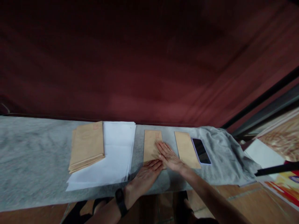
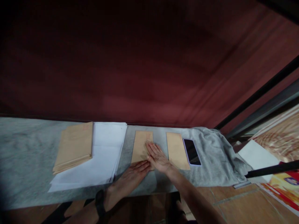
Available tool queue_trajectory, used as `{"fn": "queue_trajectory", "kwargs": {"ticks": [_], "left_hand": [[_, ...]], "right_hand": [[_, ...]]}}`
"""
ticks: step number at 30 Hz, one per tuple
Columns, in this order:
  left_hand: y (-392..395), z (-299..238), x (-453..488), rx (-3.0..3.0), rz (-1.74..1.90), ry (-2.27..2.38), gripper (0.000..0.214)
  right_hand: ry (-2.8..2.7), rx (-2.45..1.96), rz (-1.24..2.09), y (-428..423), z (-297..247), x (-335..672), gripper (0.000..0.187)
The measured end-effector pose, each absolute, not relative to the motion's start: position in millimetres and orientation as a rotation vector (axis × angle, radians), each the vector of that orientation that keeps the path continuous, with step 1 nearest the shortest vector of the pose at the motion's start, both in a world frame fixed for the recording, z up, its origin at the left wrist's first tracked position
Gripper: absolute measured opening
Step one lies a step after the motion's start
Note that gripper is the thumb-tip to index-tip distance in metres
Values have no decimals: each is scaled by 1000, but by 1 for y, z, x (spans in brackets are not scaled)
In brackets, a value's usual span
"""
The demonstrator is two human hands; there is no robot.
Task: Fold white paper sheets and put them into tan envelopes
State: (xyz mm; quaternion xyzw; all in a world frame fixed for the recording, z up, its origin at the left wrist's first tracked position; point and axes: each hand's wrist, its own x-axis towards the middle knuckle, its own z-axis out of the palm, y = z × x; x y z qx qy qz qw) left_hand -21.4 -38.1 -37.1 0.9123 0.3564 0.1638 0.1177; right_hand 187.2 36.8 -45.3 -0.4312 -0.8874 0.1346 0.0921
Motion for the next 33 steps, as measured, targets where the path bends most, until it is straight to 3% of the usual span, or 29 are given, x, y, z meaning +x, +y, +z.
{"fn": "queue_trajectory", "kwargs": {"ticks": [7,20,33], "left_hand": [[-38,-48,-24,2666,451,1035,45],[-39,-52,-24,2645,512,1037,45],[-37,-11,-29,2586,481,972,47]], "right_hand": [[-2632,-1413,88,116,-48,153,60],[-2781,-1358,268,79,-44,158,61],[-2729,-1188,591,21,-34,168,58]]}}
